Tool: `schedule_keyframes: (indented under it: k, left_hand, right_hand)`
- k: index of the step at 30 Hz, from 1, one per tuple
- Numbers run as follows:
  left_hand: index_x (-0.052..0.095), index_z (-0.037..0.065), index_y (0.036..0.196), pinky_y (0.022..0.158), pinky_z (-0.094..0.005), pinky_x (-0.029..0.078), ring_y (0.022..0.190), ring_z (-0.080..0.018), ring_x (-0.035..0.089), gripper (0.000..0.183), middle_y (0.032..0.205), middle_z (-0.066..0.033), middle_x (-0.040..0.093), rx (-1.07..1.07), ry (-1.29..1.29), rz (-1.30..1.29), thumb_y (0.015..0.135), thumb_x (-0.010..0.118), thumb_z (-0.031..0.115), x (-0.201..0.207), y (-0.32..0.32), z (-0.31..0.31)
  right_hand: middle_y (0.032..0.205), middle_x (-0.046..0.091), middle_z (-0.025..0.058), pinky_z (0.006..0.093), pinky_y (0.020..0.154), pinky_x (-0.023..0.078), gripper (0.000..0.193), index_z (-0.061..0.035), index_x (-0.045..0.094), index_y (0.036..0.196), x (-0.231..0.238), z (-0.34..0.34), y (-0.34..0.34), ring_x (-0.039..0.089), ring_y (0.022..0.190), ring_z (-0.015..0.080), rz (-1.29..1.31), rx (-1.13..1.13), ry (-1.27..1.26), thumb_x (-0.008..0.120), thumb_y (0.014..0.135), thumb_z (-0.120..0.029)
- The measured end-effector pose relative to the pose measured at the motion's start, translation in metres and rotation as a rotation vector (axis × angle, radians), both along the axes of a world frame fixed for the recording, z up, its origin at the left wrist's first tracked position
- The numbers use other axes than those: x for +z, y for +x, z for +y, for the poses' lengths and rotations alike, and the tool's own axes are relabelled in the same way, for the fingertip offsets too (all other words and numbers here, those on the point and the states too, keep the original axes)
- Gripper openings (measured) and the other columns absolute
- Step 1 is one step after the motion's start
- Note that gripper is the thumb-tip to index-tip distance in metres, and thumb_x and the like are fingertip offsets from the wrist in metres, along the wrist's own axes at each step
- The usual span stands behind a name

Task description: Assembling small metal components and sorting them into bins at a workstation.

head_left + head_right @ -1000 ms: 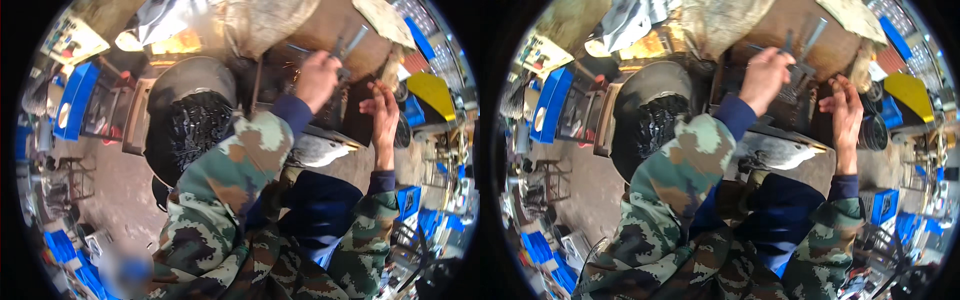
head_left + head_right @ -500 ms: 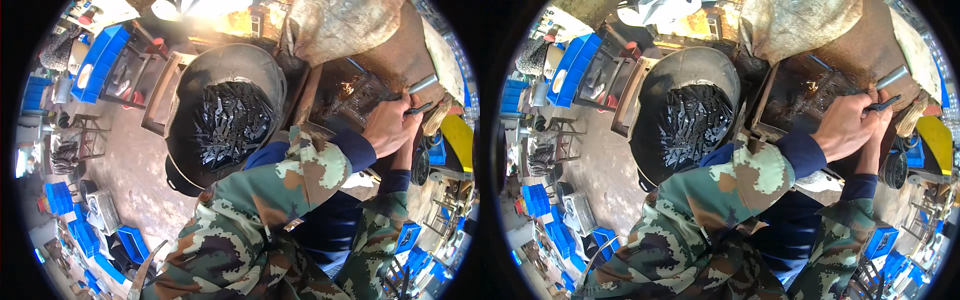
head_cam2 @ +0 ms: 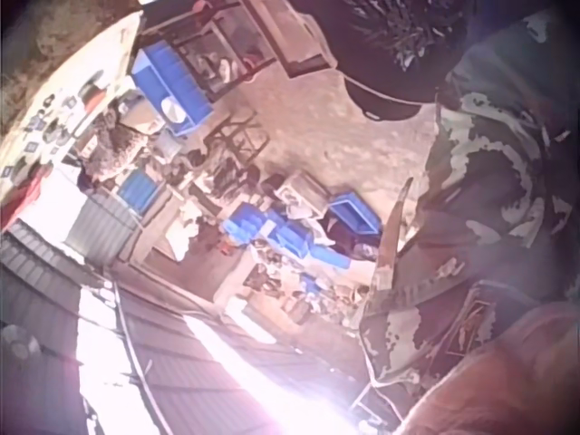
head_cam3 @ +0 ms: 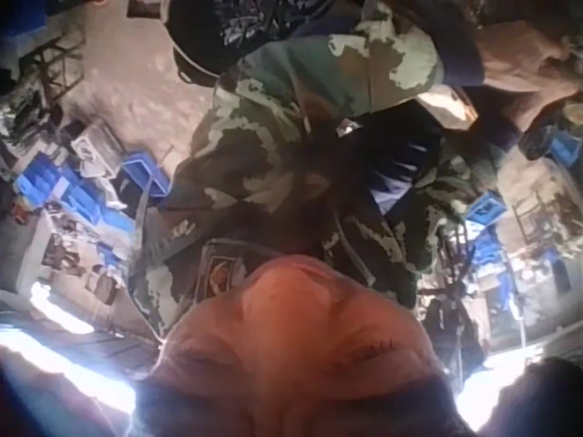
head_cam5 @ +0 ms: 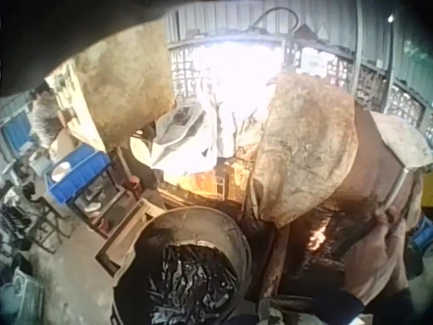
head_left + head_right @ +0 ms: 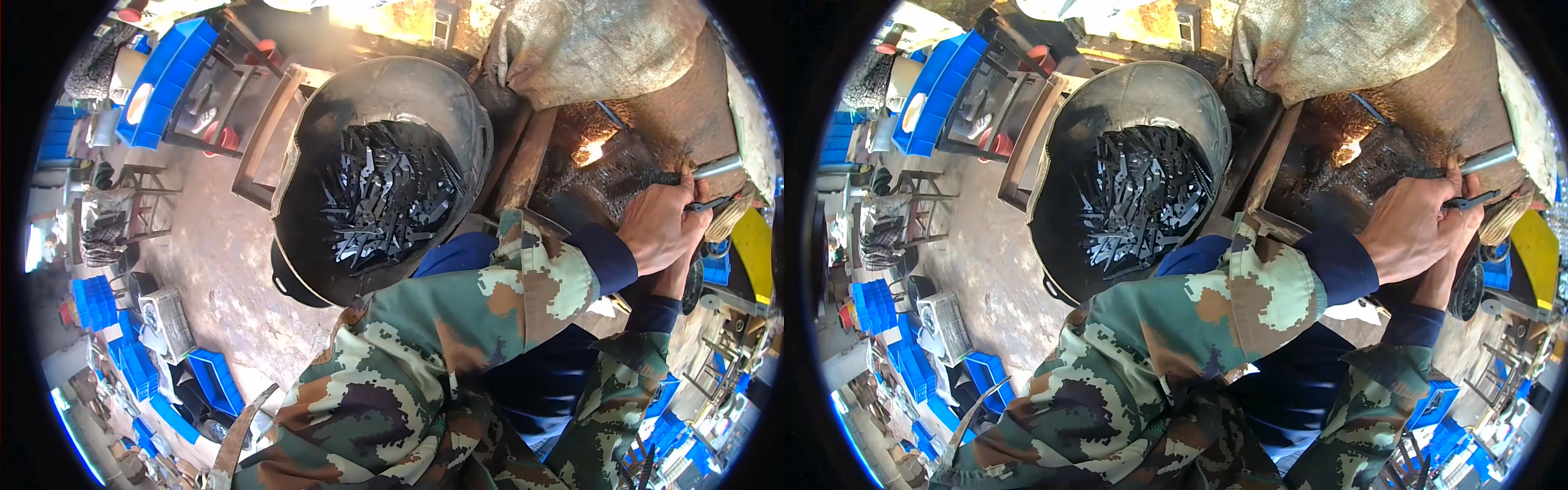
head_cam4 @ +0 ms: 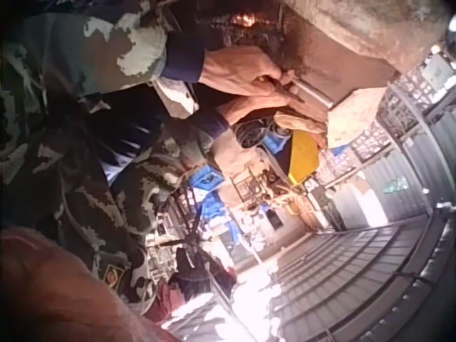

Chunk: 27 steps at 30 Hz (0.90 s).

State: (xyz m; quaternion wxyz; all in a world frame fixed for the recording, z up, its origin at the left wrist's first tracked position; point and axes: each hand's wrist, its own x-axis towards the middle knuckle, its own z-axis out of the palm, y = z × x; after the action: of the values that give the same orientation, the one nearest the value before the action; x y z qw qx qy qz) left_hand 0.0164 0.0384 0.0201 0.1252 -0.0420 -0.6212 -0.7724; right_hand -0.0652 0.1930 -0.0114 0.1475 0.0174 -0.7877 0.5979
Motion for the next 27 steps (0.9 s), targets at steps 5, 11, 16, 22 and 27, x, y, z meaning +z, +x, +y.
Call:
schedule_keyframes:
  k: [5, 11, 16, 22, 27]
  left_hand:
    - [0.064, -0.006, 0.083, 0.062, -0.0494, 0.049, 0.068, -0.0442, 0.064, 0.039, 0.07, -0.0277, 0.062, 0.032, -0.032, 0.017, 0.086, 0.064, 0.033, -0.003, -0.002, -0.002]
    - [0.065, -0.005, 0.086, 0.063, -0.0487, 0.05, 0.066, -0.0428, 0.064, 0.036, 0.067, -0.0264, 0.061, 0.005, -0.021, 0.028, 0.086, 0.062, 0.031, 0.0, -0.008, -0.006]
    - [0.066, -0.005, 0.088, 0.064, -0.0487, 0.05, 0.068, -0.0431, 0.063, 0.028, 0.069, -0.0266, 0.061, 0.029, -0.068, 0.043, 0.083, 0.06, 0.022, -0.001, -0.01, -0.011]
    - [0.065, -0.005, 0.088, 0.066, -0.0494, 0.05, 0.07, -0.0437, 0.063, 0.024, 0.072, -0.0273, 0.062, 0.087, -0.082, 0.068, 0.08, 0.058, 0.016, -0.007, -0.009, -0.017]
    - [0.065, -0.005, 0.088, 0.067, -0.0501, 0.05, 0.072, -0.0438, 0.063, 0.024, 0.075, -0.0274, 0.063, 0.069, -0.063, 0.054, 0.079, 0.059, 0.016, -0.006, -0.009, -0.016]
  right_hand:
    - [0.076, 0.056, -0.0046, 0.0197, 0.045, 0.032, 0.026, -0.0025, 0.063, 0.113, 0.0, -0.009, 0.001, 0.046, 0.056, 0.0027, -0.045, 0.001, -0.129, 0.067, 0.093, -0.018]
    - [0.093, 0.062, 0.0016, 0.0201, 0.057, 0.044, 0.028, -0.0004, 0.06, 0.121, -0.01, 0.025, -0.012, 0.056, 0.072, 0.0057, 0.032, 0.102, 0.002, 0.061, 0.095, -0.012]
    - [0.112, 0.064, 0.0066, 0.0219, 0.07, 0.051, 0.031, 0.002, 0.057, 0.126, -0.02, 0.035, -0.017, 0.061, 0.085, 0.0085, 0.026, 0.122, 0.061, 0.047, 0.099, -0.009]
    - [0.098, 0.065, 0.0032, 0.0217, 0.062, 0.048, 0.032, 0.0016, 0.059, 0.123, -0.013, 0.026, -0.012, 0.059, 0.075, 0.0063, 0.052, 0.055, 0.346, 0.057, 0.098, -0.017]
    - [0.091, 0.064, 0.0004, 0.0206, 0.059, 0.045, 0.033, 0.001, 0.061, 0.121, -0.014, 0.028, -0.014, 0.056, 0.07, 0.0045, 0.016, 0.036, 0.199, 0.062, 0.096, -0.021]
